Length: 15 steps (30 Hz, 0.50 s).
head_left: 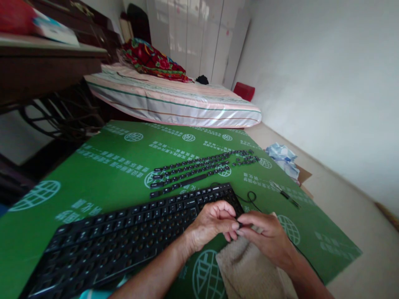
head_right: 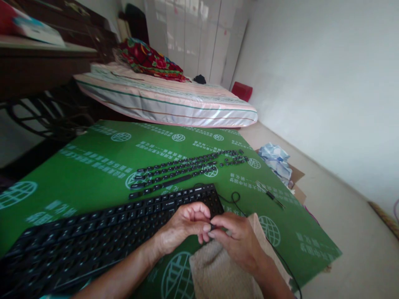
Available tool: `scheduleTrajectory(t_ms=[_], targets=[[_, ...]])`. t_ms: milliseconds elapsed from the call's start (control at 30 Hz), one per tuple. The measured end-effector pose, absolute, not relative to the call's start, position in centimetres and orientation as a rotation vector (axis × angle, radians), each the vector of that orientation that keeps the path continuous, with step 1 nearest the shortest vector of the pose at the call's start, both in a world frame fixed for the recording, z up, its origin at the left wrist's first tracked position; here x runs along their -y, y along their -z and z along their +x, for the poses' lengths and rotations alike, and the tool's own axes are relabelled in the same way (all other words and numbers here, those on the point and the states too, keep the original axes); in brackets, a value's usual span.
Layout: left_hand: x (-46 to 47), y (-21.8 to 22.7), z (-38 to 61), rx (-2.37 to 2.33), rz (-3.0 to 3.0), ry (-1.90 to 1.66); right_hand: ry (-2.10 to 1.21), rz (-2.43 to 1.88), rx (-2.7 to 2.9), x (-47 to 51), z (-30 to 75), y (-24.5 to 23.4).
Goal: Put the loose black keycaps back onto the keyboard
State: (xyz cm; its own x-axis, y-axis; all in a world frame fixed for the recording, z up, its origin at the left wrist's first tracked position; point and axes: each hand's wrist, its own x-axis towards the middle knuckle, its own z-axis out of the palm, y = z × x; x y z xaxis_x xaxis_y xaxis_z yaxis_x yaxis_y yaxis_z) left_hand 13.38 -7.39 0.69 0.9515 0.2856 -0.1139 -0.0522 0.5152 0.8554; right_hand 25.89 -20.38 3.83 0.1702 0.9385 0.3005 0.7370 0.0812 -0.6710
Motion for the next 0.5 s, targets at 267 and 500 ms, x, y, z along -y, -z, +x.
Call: scheduleTrajectory(t_ms=[267, 500], targets=[[7.4, -0.6, 13.2, -0.246, 1.013, -0.189, -0.504, -1.647, 1.585, 20.1, 26.8, -3.6], [7.6, -0.6, 13.5, -0.327, 1.056, -0.273, -0.469, -1.695, 1.546, 19.1, 29.0, -2.5]])
